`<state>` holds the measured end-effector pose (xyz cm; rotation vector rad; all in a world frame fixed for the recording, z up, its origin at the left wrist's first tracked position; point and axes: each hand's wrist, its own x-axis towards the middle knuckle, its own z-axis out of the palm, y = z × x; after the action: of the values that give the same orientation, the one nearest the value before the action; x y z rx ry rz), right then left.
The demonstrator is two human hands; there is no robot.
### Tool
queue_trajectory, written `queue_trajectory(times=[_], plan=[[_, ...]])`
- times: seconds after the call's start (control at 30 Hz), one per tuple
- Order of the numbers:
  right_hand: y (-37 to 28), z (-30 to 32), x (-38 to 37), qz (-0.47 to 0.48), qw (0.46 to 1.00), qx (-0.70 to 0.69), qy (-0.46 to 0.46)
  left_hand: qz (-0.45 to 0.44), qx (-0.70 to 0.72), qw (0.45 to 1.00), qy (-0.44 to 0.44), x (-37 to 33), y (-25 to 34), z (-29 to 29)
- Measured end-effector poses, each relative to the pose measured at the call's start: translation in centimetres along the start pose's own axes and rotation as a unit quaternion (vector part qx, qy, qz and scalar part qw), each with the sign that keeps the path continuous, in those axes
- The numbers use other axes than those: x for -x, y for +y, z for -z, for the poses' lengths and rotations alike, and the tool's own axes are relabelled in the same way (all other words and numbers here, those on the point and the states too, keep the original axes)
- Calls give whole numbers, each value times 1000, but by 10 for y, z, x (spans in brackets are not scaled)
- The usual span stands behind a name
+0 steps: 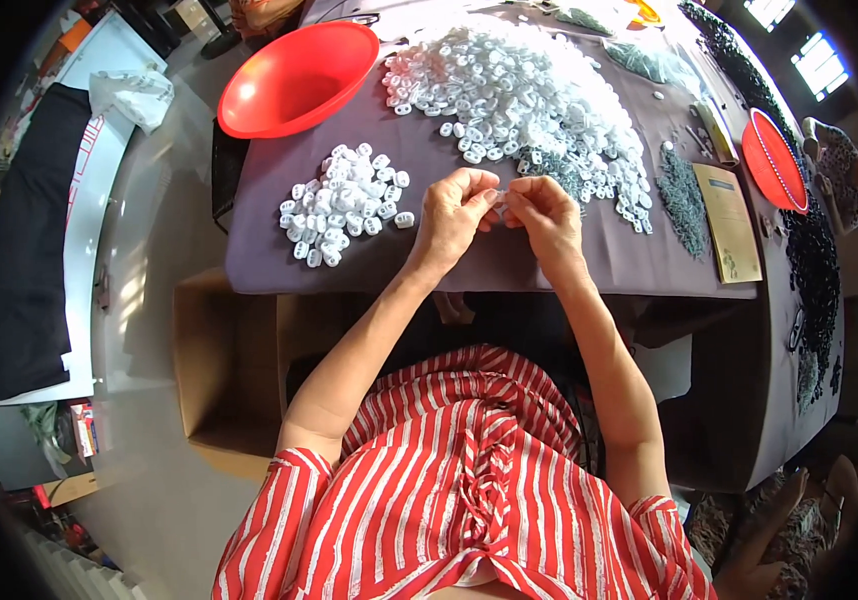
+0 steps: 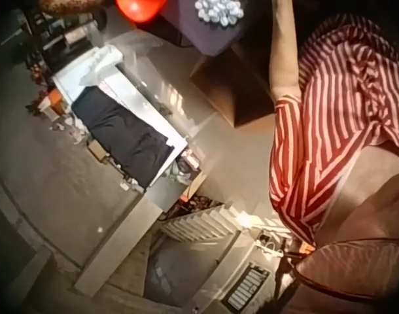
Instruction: The recorder is assembling small plastic components by inserting grey pieces into white rings at a table.
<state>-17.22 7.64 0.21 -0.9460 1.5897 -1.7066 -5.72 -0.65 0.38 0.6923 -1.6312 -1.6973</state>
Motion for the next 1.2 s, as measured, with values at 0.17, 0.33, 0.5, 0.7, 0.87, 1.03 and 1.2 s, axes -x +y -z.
queue_trajectory(times=[0.17,0.33,0.5,0.7,0.87,1.03,1.2], plan=[[-6,2,6,-69,988,-139,-14,-179,-167,968,57,20,5,-4],[-12,0,18,-70,987,-137,-34,-277,-300,912,50,30,11,0],[-24,-5,27,-63,991,-103,-61,-200,-209,956,47,41,14,4],[-24,-9,31,-58,991,-92,-72,29,85,994,66,49,19,7],[-23,-14,36,-30,991,-115,-60,42,96,991,78,52,25,8],[-25,-18,42,23,990,-131,-44,51,136,987,62,52,25,10],[-28,-19,43,30,991,-127,-42,57,161,983,61,52,24,9]])
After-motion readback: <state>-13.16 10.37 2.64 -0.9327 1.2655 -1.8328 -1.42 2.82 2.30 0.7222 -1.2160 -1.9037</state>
